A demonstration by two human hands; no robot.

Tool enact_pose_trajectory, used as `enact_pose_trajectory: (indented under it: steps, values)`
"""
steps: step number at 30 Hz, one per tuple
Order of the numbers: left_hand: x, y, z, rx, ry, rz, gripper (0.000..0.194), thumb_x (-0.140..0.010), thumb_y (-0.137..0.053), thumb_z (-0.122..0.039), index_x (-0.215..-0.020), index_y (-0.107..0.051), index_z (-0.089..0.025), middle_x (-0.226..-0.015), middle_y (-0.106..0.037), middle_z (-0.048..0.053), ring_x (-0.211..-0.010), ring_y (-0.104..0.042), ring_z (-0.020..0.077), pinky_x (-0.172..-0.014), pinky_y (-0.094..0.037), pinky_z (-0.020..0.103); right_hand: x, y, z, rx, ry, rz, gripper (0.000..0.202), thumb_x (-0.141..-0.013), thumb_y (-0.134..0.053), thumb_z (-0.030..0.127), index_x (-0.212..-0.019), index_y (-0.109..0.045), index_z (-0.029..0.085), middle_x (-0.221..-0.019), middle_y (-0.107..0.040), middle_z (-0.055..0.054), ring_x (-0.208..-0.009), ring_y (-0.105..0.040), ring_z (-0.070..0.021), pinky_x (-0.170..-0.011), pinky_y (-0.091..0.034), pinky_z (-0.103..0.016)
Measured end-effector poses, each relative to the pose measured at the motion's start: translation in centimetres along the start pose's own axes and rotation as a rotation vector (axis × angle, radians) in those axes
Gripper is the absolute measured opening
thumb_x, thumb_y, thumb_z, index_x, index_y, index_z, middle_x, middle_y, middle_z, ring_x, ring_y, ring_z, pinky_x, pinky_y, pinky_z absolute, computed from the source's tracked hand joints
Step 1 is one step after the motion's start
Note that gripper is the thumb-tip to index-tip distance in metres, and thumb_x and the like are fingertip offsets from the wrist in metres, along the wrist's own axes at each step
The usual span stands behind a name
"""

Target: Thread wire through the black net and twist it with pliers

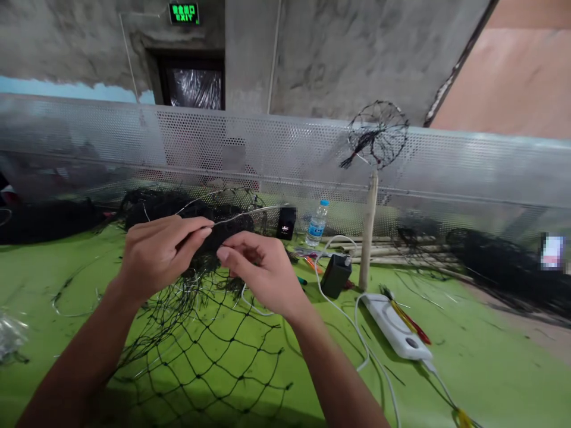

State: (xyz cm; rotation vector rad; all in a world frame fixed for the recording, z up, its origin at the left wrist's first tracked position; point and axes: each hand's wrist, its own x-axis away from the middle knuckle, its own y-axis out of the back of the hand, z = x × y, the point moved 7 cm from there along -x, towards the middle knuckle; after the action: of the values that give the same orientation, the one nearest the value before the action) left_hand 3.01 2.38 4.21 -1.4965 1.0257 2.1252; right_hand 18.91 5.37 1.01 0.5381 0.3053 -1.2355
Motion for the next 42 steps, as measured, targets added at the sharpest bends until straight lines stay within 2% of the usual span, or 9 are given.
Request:
enact_pose_trajectory:
  steps: [5, 9, 13, 17, 21, 25, 28, 34, 42]
  values:
    - [0.0, -0.5, 0.5, 0.048, 0.088, 0.023, 0.015, -0.104, -0.058, -0.023, -0.107, -0.071, -0.017, -0.089, -0.080, 0.003, -0.072, -0.072, 0.0134, -0.071, -0.054, 0.027, 0.6, 0.3, 1.1, 0.080, 0.133, -0.191, 0.018, -0.095, -0.069, 0.039, -0.087, -0.072, 0.024, -0.076, -0.069, 0.001, -0.070, -0.063, -0.0130, -0.065, -0.051, -0.028]
    - [-0.1, -1.2, 0.9, 0.078, 0.166, 0.075, 0.021, -0.107, -0.052, -0.028, -0.109, -0.072, -0.020, -0.084, -0.079, 0.000, -0.071, -0.071, 0.0123, -0.071, -0.052, 0.025, 0.5, -0.3, 0.6, 0.070, 0.134, -0.164, 0.013, -0.097, -0.066, 0.037, -0.097, -0.073, 0.025, -0.082, -0.073, 0.000, -0.073, -0.067, -0.0149, -0.068, -0.055, -0.031]
    - [0.0, -2.0, 1.6, 0.095, 0.240, 0.202, 0.023, -0.107, -0.052, -0.031, -0.108, -0.072, -0.020, -0.072, -0.073, -0.003, -0.063, -0.067, 0.0109, -0.066, -0.047, 0.024, 0.8, 1.0, 1.4, 0.441, 0.240, -0.304, 0.010, -0.098, -0.066, 0.031, -0.103, -0.074, 0.027, -0.081, -0.075, 0.002, -0.070, -0.070, -0.0148, -0.069, -0.054, -0.033]
    - [0.0, -2.4, 1.6, 0.124, 0.226, 0.278, 0.023, -0.105, -0.055, -0.031, -0.105, -0.075, -0.020, -0.083, -0.078, 0.000, -0.071, -0.071, 0.0132, -0.069, -0.048, 0.026, 1.2, 1.5, 2.2, 0.664, 0.357, -0.367, 0.012, -0.100, -0.066, 0.033, -0.106, -0.076, 0.030, -0.081, -0.077, 0.002, -0.069, -0.072, -0.0153, -0.069, -0.055, -0.032]
    - [-0.1, -2.7, 0.9, 0.176, 0.188, 0.298, 0.023, -0.103, -0.055, -0.026, -0.099, -0.077, -0.019, -0.089, -0.077, 0.003, -0.077, -0.070, 0.0149, -0.072, -0.047, 0.027, 0.7, 1.7, 1.1, 0.583, 0.281, -0.358, 0.012, -0.098, -0.069, 0.034, -0.100, -0.081, 0.030, -0.082, -0.079, 0.002, -0.064, -0.071, -0.0160, -0.064, -0.056, -0.033]
    - [-0.4, -2.9, 0.8, 0.252, 0.227, 0.312, 0.021, -0.100, -0.057, -0.023, -0.094, -0.077, -0.018, -0.081, -0.071, 0.002, -0.070, -0.062, 0.0130, -0.066, -0.043, 0.027, 0.2, 2.1, -0.5, 0.389, 0.129, -0.340, 0.014, -0.096, -0.071, 0.035, -0.100, -0.082, 0.028, -0.069, -0.073, 0.003, -0.053, -0.066, -0.0138, -0.053, -0.054, -0.031]
    - [-0.4, -3.1, 1.0, 0.338, 0.286, 0.342, 0.019, -0.098, -0.060, -0.022, -0.089, -0.075, -0.018, -0.076, -0.067, 0.000, -0.066, -0.059, 0.0115, -0.063, -0.041, 0.026, -0.1, 2.0, -1.2, 0.300, 0.047, -0.272, 0.016, -0.095, -0.071, 0.035, -0.104, -0.082, 0.027, -0.074, -0.076, 0.002, -0.053, -0.068, -0.0136, -0.051, -0.055, -0.030]
    - [-0.5, -3.1, 1.1, 0.336, 0.308, 0.328, 0.014, -0.097, -0.060, -0.019, -0.093, -0.074, -0.017, -0.080, -0.068, -0.002, -0.069, -0.060, 0.0102, -0.065, -0.042, 0.025, -0.4, 1.8, -1.3, 0.219, 0.051, -0.236, 0.011, -0.093, -0.072, 0.030, -0.103, -0.075, 0.026, -0.072, -0.077, 0.003, -0.063, -0.073, -0.0161, -0.060, -0.058, -0.032]
    - [-0.2, -3.5, 1.2, 0.399, 0.359, 0.359, 0.015, -0.095, -0.058, -0.015, -0.102, -0.071, -0.017, -0.084, -0.074, -0.002, -0.070, -0.064, 0.0100, -0.066, -0.046, 0.023, -1.0, 1.5, -2.0, 0.071, -0.016, -0.186, 0.012, -0.091, -0.072, 0.030, -0.098, -0.078, 0.023, -0.070, -0.075, 0.003, -0.048, -0.065, -0.0112, -0.047, -0.054, -0.026]
